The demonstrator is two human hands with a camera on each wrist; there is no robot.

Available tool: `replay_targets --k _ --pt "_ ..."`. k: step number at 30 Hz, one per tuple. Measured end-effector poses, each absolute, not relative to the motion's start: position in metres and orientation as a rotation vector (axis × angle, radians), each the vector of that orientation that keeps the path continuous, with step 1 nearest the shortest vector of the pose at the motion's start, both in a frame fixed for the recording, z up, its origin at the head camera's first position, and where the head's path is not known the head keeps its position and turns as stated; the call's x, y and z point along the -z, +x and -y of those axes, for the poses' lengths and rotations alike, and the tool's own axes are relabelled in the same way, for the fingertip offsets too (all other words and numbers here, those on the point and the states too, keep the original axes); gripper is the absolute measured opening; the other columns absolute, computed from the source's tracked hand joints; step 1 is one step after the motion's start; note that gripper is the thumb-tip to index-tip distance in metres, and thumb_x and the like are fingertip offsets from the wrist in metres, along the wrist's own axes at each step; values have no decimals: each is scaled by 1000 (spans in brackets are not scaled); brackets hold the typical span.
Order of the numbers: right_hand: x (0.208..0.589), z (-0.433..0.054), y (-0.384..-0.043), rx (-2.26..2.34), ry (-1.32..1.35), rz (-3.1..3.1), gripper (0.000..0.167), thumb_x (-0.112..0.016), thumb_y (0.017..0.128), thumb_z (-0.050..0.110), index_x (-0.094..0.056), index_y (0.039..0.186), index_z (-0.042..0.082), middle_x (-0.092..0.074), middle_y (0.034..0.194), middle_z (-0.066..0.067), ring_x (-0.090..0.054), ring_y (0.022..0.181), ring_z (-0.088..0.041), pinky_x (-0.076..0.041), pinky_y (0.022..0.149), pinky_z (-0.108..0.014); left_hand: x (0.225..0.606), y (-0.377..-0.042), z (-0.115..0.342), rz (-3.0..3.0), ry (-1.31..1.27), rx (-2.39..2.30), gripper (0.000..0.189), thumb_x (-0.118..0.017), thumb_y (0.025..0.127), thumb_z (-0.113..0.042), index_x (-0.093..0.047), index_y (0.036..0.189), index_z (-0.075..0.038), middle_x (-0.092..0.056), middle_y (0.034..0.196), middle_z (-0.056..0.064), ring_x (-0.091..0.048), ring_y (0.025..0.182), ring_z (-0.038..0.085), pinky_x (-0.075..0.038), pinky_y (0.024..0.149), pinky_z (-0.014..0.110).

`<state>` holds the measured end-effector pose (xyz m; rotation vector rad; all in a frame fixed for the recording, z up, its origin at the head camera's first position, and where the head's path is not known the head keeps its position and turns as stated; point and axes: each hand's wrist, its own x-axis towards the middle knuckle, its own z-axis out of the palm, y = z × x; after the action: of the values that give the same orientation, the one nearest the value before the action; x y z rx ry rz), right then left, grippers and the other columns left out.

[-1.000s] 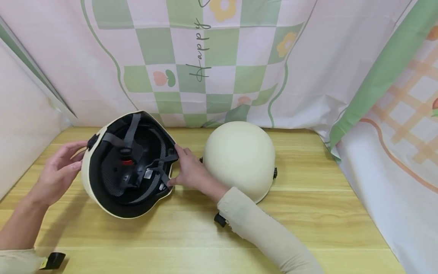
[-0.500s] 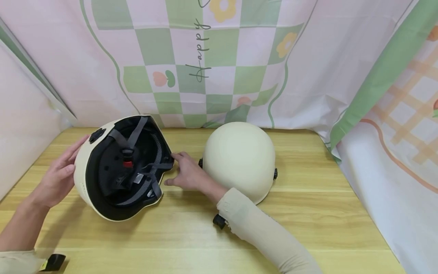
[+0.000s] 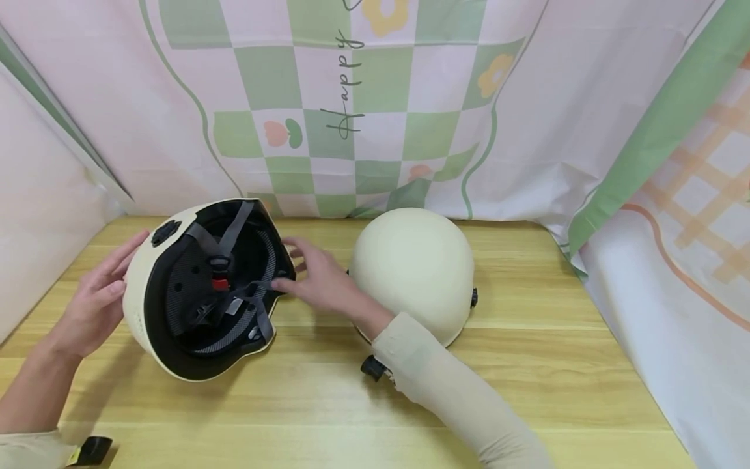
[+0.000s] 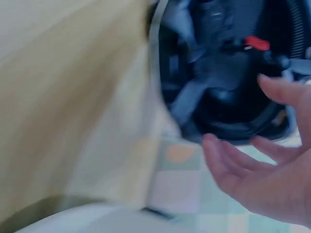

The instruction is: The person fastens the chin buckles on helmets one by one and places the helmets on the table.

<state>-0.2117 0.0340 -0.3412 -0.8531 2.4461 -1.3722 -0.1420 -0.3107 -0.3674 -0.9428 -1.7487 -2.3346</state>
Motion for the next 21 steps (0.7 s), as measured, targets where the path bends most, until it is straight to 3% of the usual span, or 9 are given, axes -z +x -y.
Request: replay_targets --k 9,15,21 --pt "287 -4 -197 1641 -993 -2354 61 -72 99 26 -48 154 15 -70 124 -10 -68 108 -12 -55 95 -29 368 -142 309 1771 -921 2308 54 -41 107 4 -34 161 -3 -48 158 6 -52 136 13 -48 103 23" --pt "269 19 -199 1563 -1064 -2370 60 -75 97 30 -53 150 16 -75 110 -5 -71 97 -6 -54 90 -20 367 -142 307 1797 -893 2296 54 -43 108 2 -34 161 -3 -48 158 5 -51 137 13 -48 103 22" --pt "264 32 -203 1516 -1034 -2383 54 -74 97 36 -58 146 20 -74 107 3 -68 96 -3 -52 88 -22 367 -142 306 1804 -893 2290 53 -45 109 -2 -34 161 -4 -48 158 5 -52 136 12 -49 103 22"
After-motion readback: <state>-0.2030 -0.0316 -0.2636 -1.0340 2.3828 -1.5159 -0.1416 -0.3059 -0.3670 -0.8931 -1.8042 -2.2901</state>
